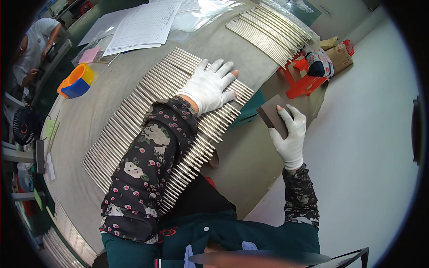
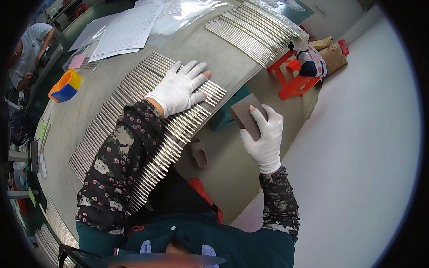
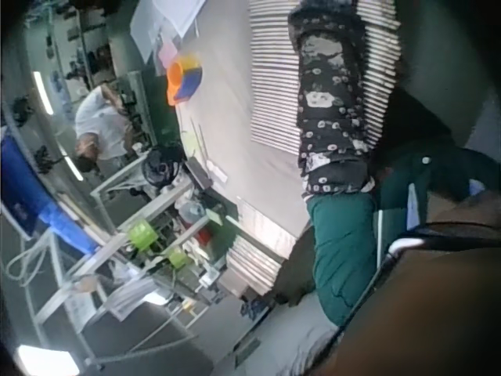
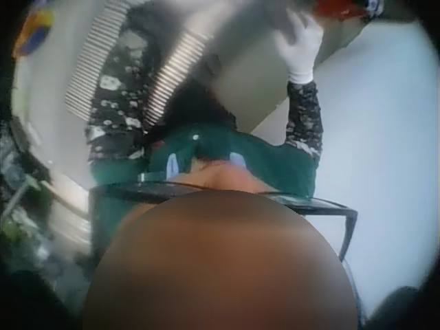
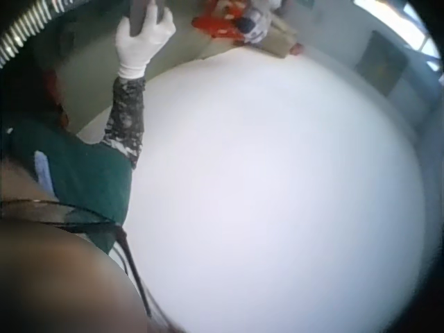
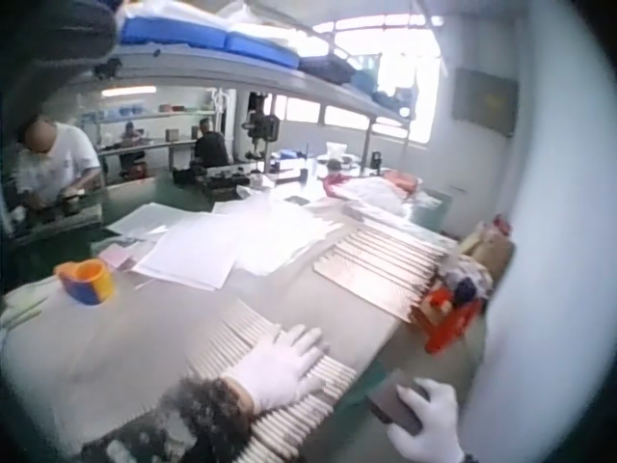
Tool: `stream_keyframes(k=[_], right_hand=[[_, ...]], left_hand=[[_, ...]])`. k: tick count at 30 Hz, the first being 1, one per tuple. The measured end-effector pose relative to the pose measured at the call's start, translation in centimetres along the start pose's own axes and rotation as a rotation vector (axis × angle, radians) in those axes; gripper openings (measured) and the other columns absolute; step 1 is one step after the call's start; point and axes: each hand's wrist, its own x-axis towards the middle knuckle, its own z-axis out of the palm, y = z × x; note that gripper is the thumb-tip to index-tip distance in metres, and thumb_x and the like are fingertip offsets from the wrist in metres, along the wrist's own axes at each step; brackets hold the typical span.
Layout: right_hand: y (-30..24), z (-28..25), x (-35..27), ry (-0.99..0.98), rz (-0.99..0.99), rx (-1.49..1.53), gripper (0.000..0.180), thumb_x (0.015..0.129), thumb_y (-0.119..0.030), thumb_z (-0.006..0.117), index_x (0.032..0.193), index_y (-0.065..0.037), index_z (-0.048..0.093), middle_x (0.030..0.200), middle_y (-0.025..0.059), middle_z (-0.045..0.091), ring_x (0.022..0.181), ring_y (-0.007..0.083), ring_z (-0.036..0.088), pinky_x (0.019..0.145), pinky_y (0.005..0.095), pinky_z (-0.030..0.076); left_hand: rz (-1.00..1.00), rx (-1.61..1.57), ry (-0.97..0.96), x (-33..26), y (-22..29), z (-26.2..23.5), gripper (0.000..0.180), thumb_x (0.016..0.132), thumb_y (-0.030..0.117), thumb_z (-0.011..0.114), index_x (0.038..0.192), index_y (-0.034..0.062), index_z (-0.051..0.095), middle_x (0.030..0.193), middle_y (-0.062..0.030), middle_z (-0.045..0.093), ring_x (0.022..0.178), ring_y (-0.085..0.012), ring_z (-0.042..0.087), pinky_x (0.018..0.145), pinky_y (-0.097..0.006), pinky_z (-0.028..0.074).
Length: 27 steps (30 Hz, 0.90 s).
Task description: The recorder is using a sanding block to sand the edges of several flat, metallic or plastic components laid out in rows on a workbench.
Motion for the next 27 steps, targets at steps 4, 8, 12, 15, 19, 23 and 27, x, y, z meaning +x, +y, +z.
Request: stream_keyframes(k=[4, 8, 12, 15, 19, 23, 27], right_hand=[[-0.5, -0.4, 1.4, 0.003, -0.025, 0.004, 0.061, 0.062, -0.009, 0.074, 0.121, -0.01, 0.059, 0.121, 0.0187, 0.051, 0.106, 0.036, 0.048, 0.091, 0.0443, 0.043], [-3.6, 0.0, 3.3, -0.105, -0.24, 0.266, 0.06, 0.058, -0.014, 0.076, 0.117, -0.009, 0.061, 0.119, 0.019, 0.053, 0.104, 0.0367, 0.052, 0.09, 0.0445, 0.044], [1.4, 2.5, 4.4, 0.028, -0.13, -0.032, 0.055, 0.064, -0.013, 0.072, 0.118, -0.008, 0.062, 0.116, 0.0194, 0.054, 0.101, 0.0369, 0.052, 0.089, 0.0443, 0.044], [1.7, 2.1, 6.3, 0.142, -0.111, 0.039, 0.052, 0.068, -0.012, 0.071, 0.119, -0.006, 0.062, 0.116, 0.0191, 0.054, 0.104, 0.0355, 0.048, 0.093, 0.0431, 0.041], [-1.5, 3.9, 9.1, 0.034, -0.194, 0.087, 0.052, 0.072, -0.012, 0.07, 0.123, -0.006, 0.061, 0.118, 0.0176, 0.055, 0.107, 0.0345, 0.05, 0.096, 0.0421, 0.041], [-0.8, 6.6, 13.8, -0.167, 0.122, 0.598, 0.049, 0.083, -0.013, 0.065, 0.128, 0.001, 0.056, 0.129, 0.0177, 0.055, 0.117, 0.0257, 0.053, 0.101, 0.0334, 0.041], [-0.9, 8.7, 16.5, -0.416, 0.489, 1.066, 0.051, 0.092, -0.028, 0.055, 0.133, 0.003, 0.052, 0.129, 0.011, 0.056, 0.12, 0.0181, 0.051, 0.105, 0.028, 0.035]], left_hand=[[0.061, 0.013, 0.05, -2.0, -0.6, 0.2, 0.077, 0.093, 0.063, 0.034, 0.142, 0.003, 0.04, 0.149, -0.0167, 0.036, 0.139, -0.0346, 0.031, 0.114, -0.052, 0.022], [0.064, -0.03, 0.06, -3.8, -0.2, -0.4, 0.079, 0.09, 0.061, 0.042, 0.138, -0.0017, 0.042, 0.147, -0.0213, 0.037, 0.138, -0.0382, 0.032, 0.114, -0.052, 0.022], [0.102, -0.112, 0.105, -5.9, 1.2, -0.2, 0.082, 0.084, 0.059, 0.051, 0.135, -0.005, 0.044, 0.144, -0.0272, 0.037, 0.137, -0.0403, 0.032, 0.114, -0.051, 0.022], [0.121, -0.139, 0.094, -8.5, 2.8, -1.1, 0.083, 0.082, 0.06, 0.052, 0.133, -0.0051, 0.046, 0.144, -0.0273, 0.037, 0.137, -0.0413, 0.032, 0.113, -0.052, 0.022], [0.153, -0.27, 0.018, -12.0, 4.6, -2.3, 0.086, 0.079, 0.06, 0.059, 0.134, -0.0043, 0.043, 0.146, -0.0261, 0.034, 0.137, -0.0411, 0.032, 0.113, -0.055, 0.022], [0.139, -0.355, -0.044, -15.0, 5.9, -2.9, 0.088, 0.077, 0.055, 0.066, 0.138, -0.0013, 0.037, 0.148, -0.0248, 0.031, 0.138, -0.0394, 0.03, 0.113, -0.055, 0.022], [0.081, -0.418, -0.028, -18.7, 6.6, -3.3, 0.086, 0.076, 0.052, 0.068, 0.137, 0.0006, 0.038, 0.149, -0.0232, 0.031, 0.138, -0.0381, 0.03, 0.113, -0.054, 0.022]])
